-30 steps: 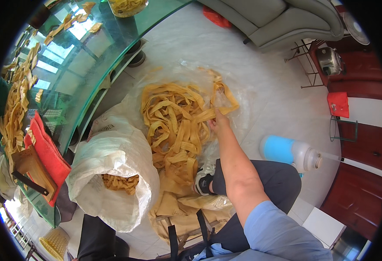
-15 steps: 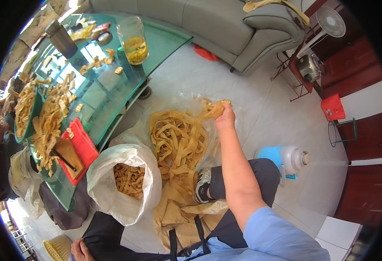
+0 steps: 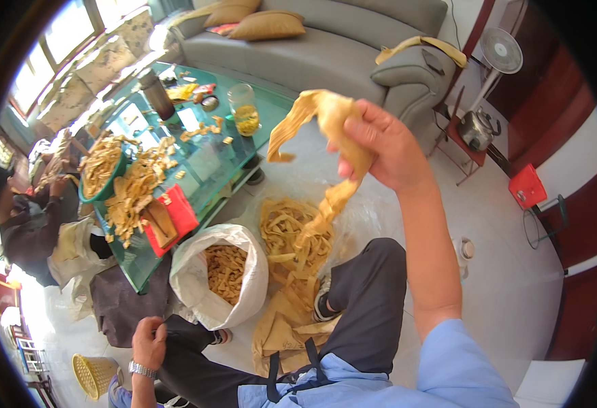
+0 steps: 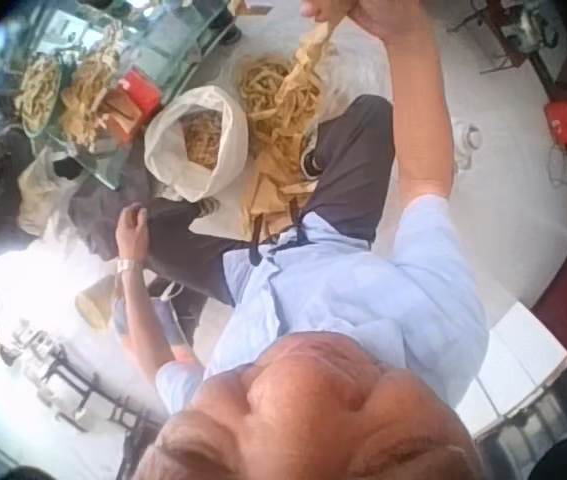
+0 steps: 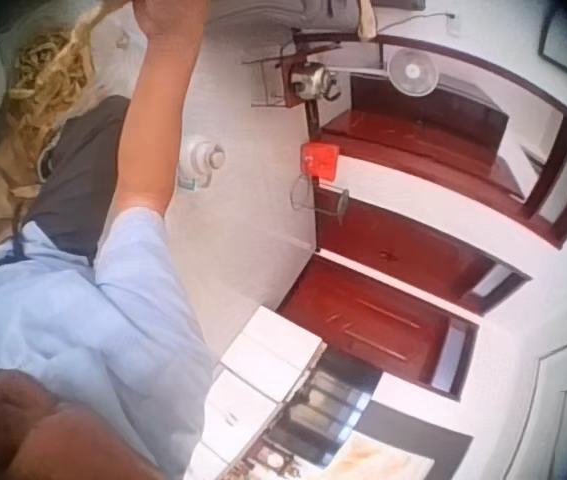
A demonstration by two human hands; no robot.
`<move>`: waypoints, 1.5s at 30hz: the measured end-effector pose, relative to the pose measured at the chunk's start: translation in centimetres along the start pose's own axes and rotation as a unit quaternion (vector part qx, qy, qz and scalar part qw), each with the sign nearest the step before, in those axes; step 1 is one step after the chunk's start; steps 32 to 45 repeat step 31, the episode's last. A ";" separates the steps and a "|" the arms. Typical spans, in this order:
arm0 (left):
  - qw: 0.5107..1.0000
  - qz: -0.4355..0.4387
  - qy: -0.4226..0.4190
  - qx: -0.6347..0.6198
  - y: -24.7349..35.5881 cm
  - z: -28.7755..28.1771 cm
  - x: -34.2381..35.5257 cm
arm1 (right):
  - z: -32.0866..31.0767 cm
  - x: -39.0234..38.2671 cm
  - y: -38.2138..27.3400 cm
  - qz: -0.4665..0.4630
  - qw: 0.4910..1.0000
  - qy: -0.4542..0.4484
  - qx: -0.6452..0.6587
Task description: The person sits on the floor and repeatedly tears dried, flat, yellowish food strips into smaller pieces by hand, placing the torn pieces into a white sack. The person also uses a small red wooden tool to assist in tearing some pieces.
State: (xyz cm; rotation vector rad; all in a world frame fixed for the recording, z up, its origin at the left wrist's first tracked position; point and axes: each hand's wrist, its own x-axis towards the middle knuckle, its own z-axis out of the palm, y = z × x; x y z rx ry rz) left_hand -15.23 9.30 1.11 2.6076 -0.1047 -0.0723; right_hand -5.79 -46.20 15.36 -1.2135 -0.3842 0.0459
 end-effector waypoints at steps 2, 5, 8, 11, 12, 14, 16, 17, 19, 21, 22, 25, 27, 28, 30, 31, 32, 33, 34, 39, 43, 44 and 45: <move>0.977 -0.059 -0.054 -0.199 6.1 -0.8 0.1 | 3.1 0.1 0.3 0.009 0.998 -0.056 -0.033; 0.940 -0.024 -0.173 -0.292 16.3 -2.0 1.9 | 6.5 -0.9 0.7 0.039 0.992 -0.091 -0.075; 0.725 -0.068 -0.293 -0.619 21.6 -0.7 2.9 | 10.3 -2.8 2.2 0.052 0.966 -0.147 -0.208; 0.532 -0.046 -0.355 -0.767 23.5 2.4 4.0 | 14.1 -5.5 5.5 -0.044 0.945 -0.263 -0.187; 0.555 -0.023 -0.309 -0.772 23.7 2.8 3.8 | 14.7 -6.4 6.7 -0.074 0.938 -0.287 -0.178; 0.589 0.016 -0.227 -0.776 23.5 3.7 3.5 | 14.7 -8.2 7.8 0.033 0.933 -0.285 -0.215; 0.597 -0.048 -0.195 -0.777 21.5 4.0 3.3 | 13.8 -10.2 9.0 0.088 0.926 -0.270 -0.250; 0.626 -0.061 -0.185 -0.755 20.5 4.5 3.3 | 12.9 -10.9 9.7 0.077 0.922 -0.263 -0.273; 0.659 -0.069 -0.157 -0.733 20.3 5.4 3.2 | 10.6 -12.2 10.6 0.061 0.901 -0.237 -0.359; 0.663 -0.070 -0.121 -0.735 20.3 5.5 2.8 | 8.3 -13.0 10.9 0.093 0.877 -0.211 -0.420; 0.653 -0.071 -0.077 -0.750 19.4 5.3 3.1 | 7.2 -13.4 11.0 0.109 0.863 -0.201 -0.451; 0.640 -0.050 -0.010 -0.766 16.6 4.6 3.7 | 4.3 -13.8 11.6 0.132 0.814 -0.177 -0.537; 0.681 -0.038 0.008 -0.731 15.9 4.1 3.3 | 3.3 -12.6 11.9 0.149 0.787 -0.168 -0.575; 0.690 -0.039 0.023 -0.722 15.9 4.7 3.0 | 2.8 -12.0 12.1 0.175 0.755 -0.157 -0.613; 0.722 -0.038 0.088 -0.685 15.7 4.7 2.4 | 2.9 -9.5 14.2 0.192 0.701 -0.150 -0.671; 0.731 -0.035 0.112 -0.673 14.9 3.1 1.8 | 1.4 -8.6 15.1 0.233 0.721 -0.142 -0.637; 0.731 -0.035 0.112 -0.673 14.9 3.1 1.8 | 1.4 -8.6 15.1 0.233 0.721 -0.142 -0.637; 0.731 -0.035 0.112 -0.673 14.9 3.1 1.8 | 1.4 -8.6 15.1 0.233 0.721 -0.142 -0.637; 0.731 -0.035 0.112 -0.673 14.9 3.1 1.8 | 1.4 -8.6 15.1 0.233 0.721 -0.142 -0.637; 0.731 -0.035 0.112 -0.673 14.9 3.1 1.8 | 1.4 -8.6 15.1 0.233 0.721 -0.142 -0.637; 0.731 -0.035 0.112 -0.673 14.9 3.1 1.8 | 1.4 -8.6 15.1 0.233 0.721 -0.142 -0.637; 0.731 -0.035 0.112 -0.673 14.9 3.1 1.8 | 1.4 -8.6 15.1 0.233 0.721 -0.142 -0.637; 0.731 -0.035 0.112 -0.673 14.9 3.1 1.8 | 1.4 -8.6 15.1 0.233 0.721 -0.142 -0.637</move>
